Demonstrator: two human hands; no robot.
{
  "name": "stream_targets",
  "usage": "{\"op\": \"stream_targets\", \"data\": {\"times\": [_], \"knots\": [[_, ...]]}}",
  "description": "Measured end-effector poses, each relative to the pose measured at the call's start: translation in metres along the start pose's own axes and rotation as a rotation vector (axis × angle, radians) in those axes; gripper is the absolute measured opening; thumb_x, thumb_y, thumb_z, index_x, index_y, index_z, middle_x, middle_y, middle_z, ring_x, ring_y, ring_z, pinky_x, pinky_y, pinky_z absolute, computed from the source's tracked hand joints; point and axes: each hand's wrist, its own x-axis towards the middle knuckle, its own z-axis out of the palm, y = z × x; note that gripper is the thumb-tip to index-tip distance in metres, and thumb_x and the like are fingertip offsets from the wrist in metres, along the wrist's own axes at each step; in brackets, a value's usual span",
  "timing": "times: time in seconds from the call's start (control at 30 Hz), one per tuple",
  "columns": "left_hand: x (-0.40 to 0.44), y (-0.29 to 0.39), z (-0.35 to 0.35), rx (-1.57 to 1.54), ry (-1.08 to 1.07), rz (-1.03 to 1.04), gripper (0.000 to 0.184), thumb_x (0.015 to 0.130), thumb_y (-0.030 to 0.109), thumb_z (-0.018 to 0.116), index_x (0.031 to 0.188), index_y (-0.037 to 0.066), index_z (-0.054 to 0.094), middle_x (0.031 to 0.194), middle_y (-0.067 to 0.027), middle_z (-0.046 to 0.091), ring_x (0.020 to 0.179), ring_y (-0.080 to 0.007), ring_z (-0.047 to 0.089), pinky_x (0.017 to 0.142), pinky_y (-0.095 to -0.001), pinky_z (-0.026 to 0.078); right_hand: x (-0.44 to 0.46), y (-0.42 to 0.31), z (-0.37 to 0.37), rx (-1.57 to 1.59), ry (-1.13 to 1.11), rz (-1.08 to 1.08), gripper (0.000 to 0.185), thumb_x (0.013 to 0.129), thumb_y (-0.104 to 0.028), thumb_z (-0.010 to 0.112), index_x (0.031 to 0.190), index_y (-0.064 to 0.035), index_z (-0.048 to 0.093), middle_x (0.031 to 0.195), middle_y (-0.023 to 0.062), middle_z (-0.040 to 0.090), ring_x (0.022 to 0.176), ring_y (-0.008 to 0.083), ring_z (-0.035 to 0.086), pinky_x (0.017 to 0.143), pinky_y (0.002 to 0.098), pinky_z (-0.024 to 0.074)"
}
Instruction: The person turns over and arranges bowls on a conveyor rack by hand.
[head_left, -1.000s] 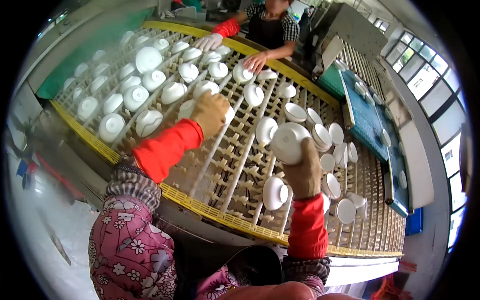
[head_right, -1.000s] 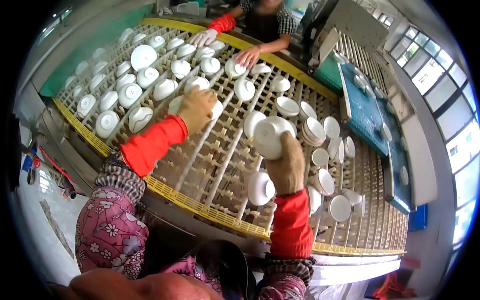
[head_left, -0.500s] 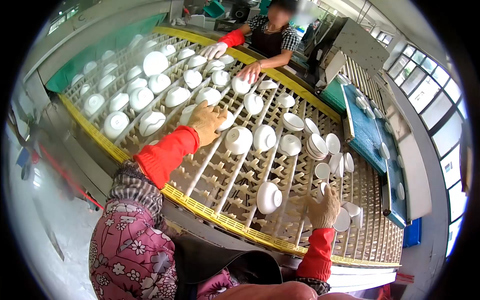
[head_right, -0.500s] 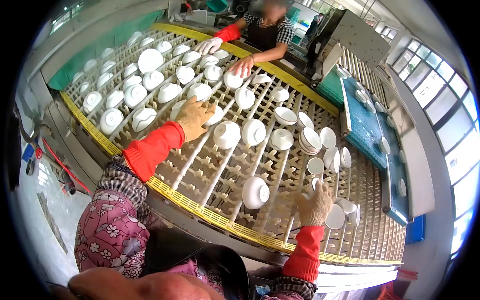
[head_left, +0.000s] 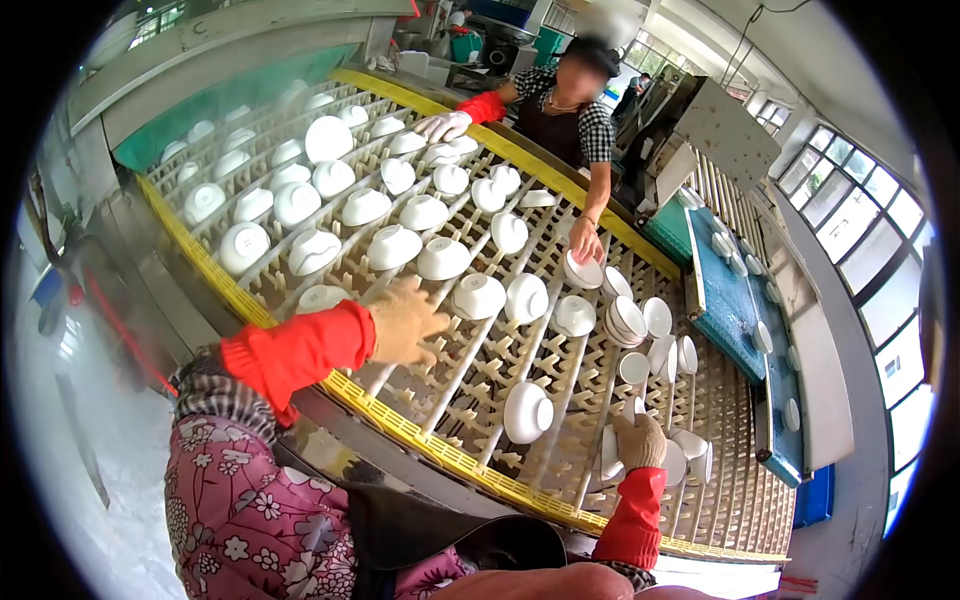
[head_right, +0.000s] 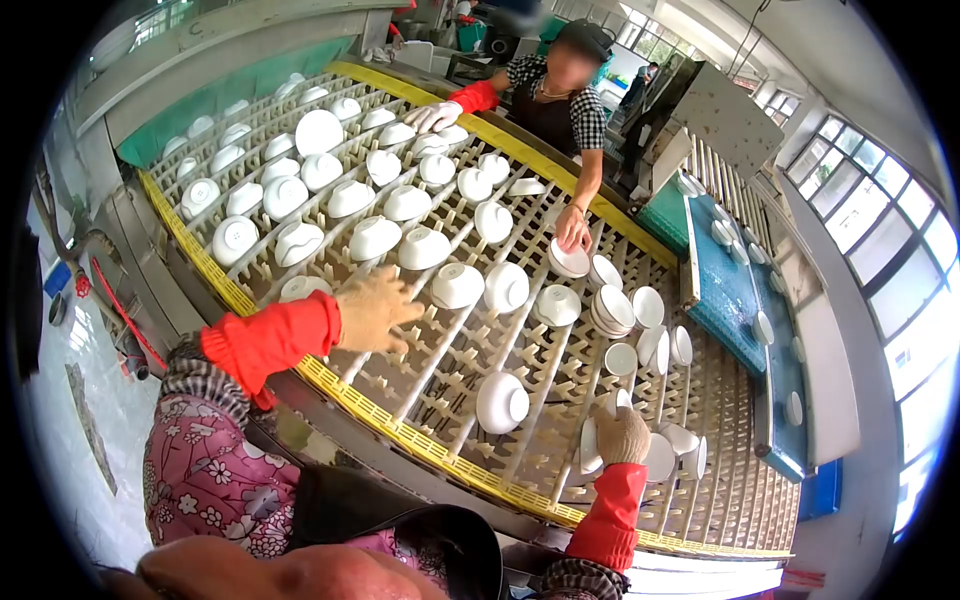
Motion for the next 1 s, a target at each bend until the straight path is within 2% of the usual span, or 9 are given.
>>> {"op": "stream_targets", "data": {"times": [0.13, 0.23, 0.33, 0.5, 0.6, 0.77, 0.83, 0.9, 1.0], "knots": [[-0.045, 0.035, -0.029, -0.067, -0.133, 0.184, 0.073, 0.106, 0.067, 0.064, 0.149, 0.007, 0.065, 0.143, -0.0188, 0.072, 0.133, -0.0310, 0.066, 0.119, -0.0465, 0.044, -0.013, -0.028, -0.026, 0.222, -0.088, -0.044, 0.055, 0.093, -0.053, 0.080, 0.109, -0.0006, 0.085, 0.099, 0.0265, 0.080, 0.095, 0.0414, 0.079, 0.087, 0.0517, 0.0600], [-0.063, 0.055, -0.018, -0.088, -0.095, 0.181, 0.071, 0.103, 0.067, 0.068, 0.143, 0.008, 0.068, 0.142, -0.0185, 0.072, 0.131, -0.0325, 0.066, 0.117, -0.0481, 0.046, -0.034, -0.058, -0.039, 0.614, -0.263, -0.070, 0.040, 0.097, -0.037, 0.082, 0.111, -0.0004, 0.084, 0.095, 0.0167, 0.082, 0.088, 0.0286, 0.078, 0.079, 0.0422, 0.0592], [-0.062, 0.049, 0.009, -0.244, 0.106, 0.171, 0.056, 0.098, 0.061, 0.075, 0.120, 0.010, 0.079, 0.131, -0.0164, 0.077, 0.121, -0.0361, 0.067, 0.109, -0.0472, 0.053, -0.039, -0.092, -0.034, 0.952, -0.367, -0.119, 0.035, 0.095, -0.025, 0.084, 0.120, -0.0012, 0.078, 0.101, 0.0172, 0.081, 0.091, 0.0314, 0.079, 0.082, 0.0448, 0.0624], [-0.045, 0.010, 0.039, -0.356, 0.388, 0.282, 0.018, 0.100, 0.022, 0.073, 0.115, 0.015, 0.080, 0.101, -0.0014, 0.077, 0.106, -0.0305, 0.073, 0.091, -0.0402, 0.062, -0.018, -0.171, -0.005, 0.913, 0.126, -0.951, 0.046, 0.092, -0.004, 0.087, 0.133, -0.0026, 0.068, 0.110, 0.0180, 0.079, 0.098, 0.0360, 0.080, 0.085, 0.0492, 0.0677], [-0.043, -0.002, 0.042, -0.210, 0.601, 0.202, 0.014, 0.099, 0.013, 0.074, 0.110, 0.018, 0.079, 0.094, -0.0025, 0.077, 0.091, -0.0266, 0.080, 0.076, -0.0389, 0.065, -0.016, -0.198, 0.033, 1.464, -0.568, -0.474, 0.046, 0.103, -0.022, 0.086, 0.135, 0.0040, 0.066, 0.117, 0.0153, 0.076, 0.103, 0.0315, 0.080, 0.090, 0.0449, 0.0701], [-0.047, 0.001, 0.029, -0.777, 0.587, -0.289, 0.016, 0.107, 0.019, 0.070, 0.112, 0.006, 0.079, 0.111, -0.0088, 0.082, 0.101, -0.0326, 0.077, 0.092, -0.0422, 0.061, -0.050, -0.145, -0.023, 1.480, -0.600, -0.055, 0.049, 0.112, -0.018, 0.072, 0.148, 0.0149, 0.063, 0.133, 0.0258, 0.078, 0.116, 0.0318, 0.082, 0.105, 0.0386, 0.0688], [-0.037, 0.017, 0.012, -0.678, 0.738, -0.300, 0.021, 0.108, 0.021, 0.070, 0.113, 0.003, 0.079, 0.113, -0.0113, 0.081, 0.107, -0.0348, 0.075, 0.097, -0.0436, 0.058, -0.042, -0.090, -0.025, 1.318, -0.361, -0.121, 0.053, 0.110, -0.022, 0.075, 0.149, 0.0126, 0.065, 0.135, 0.0250, 0.078, 0.125, 0.0303, 0.078, 0.108, 0.0389, 0.0641], [-0.024, 0.038, -0.024, -0.483, 0.528, -0.345, 0.026, 0.105, 0.023, 0.074, 0.116, 0.000, 0.078, 0.120, -0.0162, 0.080, 0.117, -0.0391, 0.072, 0.106, -0.0467, 0.055, -0.050, -0.054, -0.053, 0.955, -0.168, -0.165, 0.061, 0.106, -0.030, 0.079, 0.151, 0.0088, 0.065, 0.137, 0.0244, 0.078, 0.129, 0.0288, 0.076, 0.108, 0.0384, 0.0610], [0.018, 0.074, -0.033, -0.307, 0.617, -0.053, 0.049, 0.098, 0.032, 0.084, 0.128, -0.007, 0.075, 0.134, -0.0250, 0.076, 0.126, -0.0406, 0.070, 0.120, -0.0512, 0.050, -0.059, -0.004, -0.059, 0.337, 0.083, -0.355, 0.071, 0.088, -0.038, 0.089, 0.141, 0.0042, 0.070, 0.109, 0.0262, 0.079, 0.100, 0.0389, 0.079, 0.093, 0.0456, 0.0628]]}}
